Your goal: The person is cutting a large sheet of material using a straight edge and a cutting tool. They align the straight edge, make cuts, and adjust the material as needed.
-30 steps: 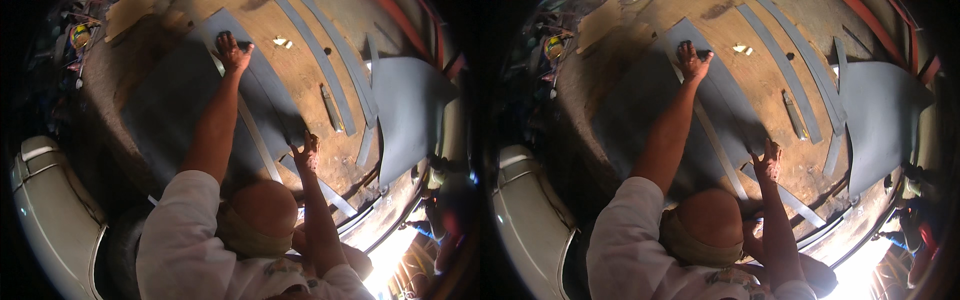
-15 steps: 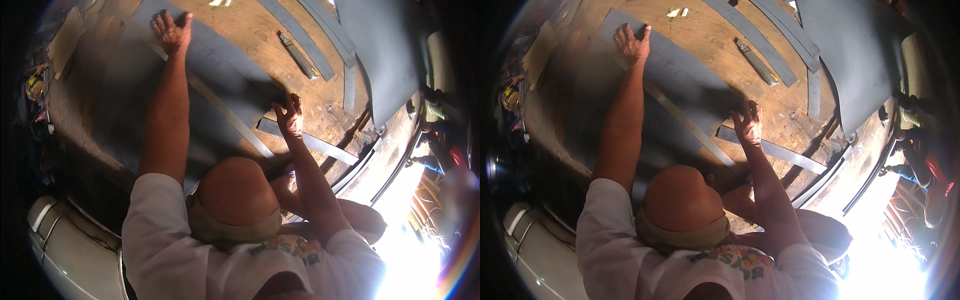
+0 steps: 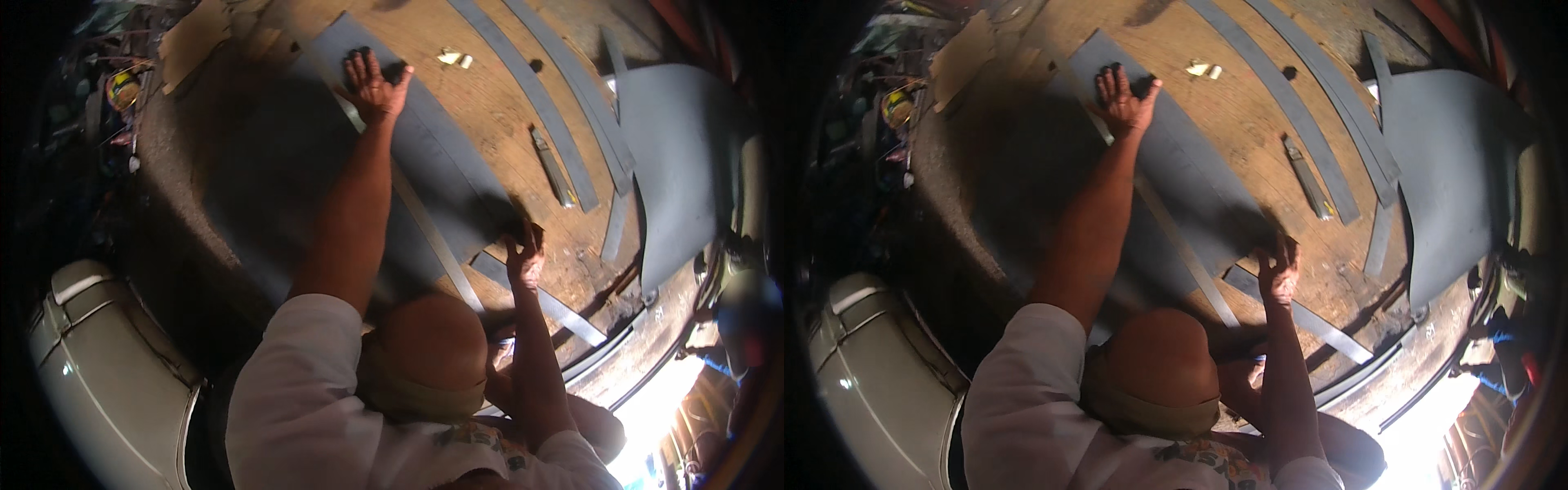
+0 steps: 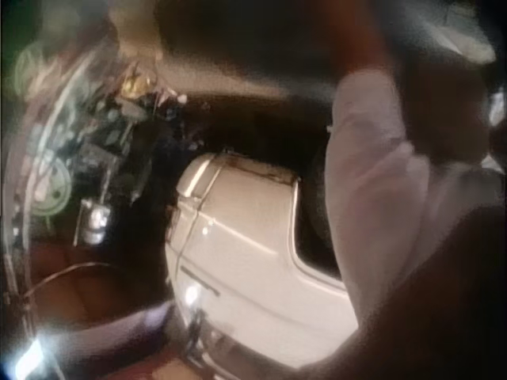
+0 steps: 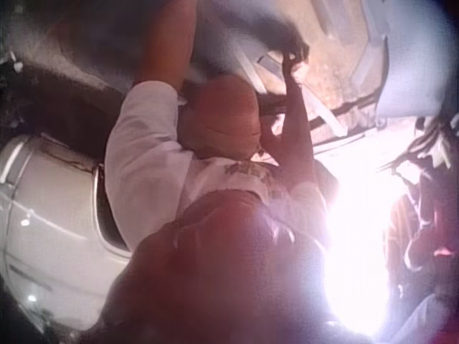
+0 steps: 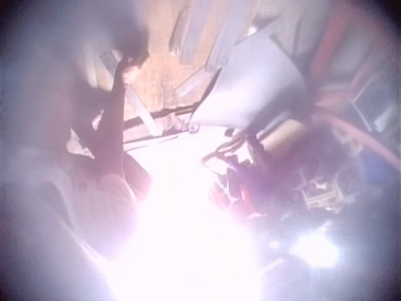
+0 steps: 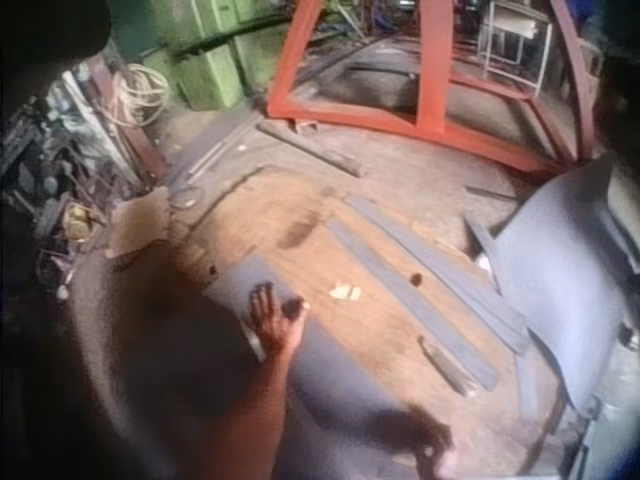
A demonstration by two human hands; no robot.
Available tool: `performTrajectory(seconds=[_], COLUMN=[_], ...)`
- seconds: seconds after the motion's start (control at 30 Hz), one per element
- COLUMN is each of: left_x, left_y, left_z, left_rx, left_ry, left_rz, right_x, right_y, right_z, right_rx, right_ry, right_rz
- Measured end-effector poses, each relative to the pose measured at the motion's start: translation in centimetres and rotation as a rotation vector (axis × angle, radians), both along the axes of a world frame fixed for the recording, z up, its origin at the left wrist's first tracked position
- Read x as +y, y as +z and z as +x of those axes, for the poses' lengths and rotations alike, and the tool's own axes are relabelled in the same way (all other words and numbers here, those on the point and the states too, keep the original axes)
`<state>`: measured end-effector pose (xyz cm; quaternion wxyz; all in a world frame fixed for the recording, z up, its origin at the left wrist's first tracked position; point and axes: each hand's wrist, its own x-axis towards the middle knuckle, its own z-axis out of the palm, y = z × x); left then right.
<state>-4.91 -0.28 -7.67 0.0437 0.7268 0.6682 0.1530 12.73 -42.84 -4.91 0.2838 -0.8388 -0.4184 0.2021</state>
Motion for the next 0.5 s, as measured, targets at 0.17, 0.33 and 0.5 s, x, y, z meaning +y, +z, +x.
performTrajectory(seconds=[0.17,0.33,0.5], left_x=[-0.1,-0.2,-0.2], left_y=[0.9,1.3,1.4], left_z=[-0.4,-0.1,0.0], left_rx=[0.095,0.116,0.113], left_ry=[0.037,0.04,0.038], left_rz=[-0.097,-0.142,-0.141], right_x=[0.2,0.2,0.2], right_y=[-0.4,-0.5,-0.4], right_z=[0.0,0.2,0.3], right_rx=[0.014,-0.038,-0.057], right_ry=[0.031,0.051,0.06], right_rz=[0.034,0.069,0.088])
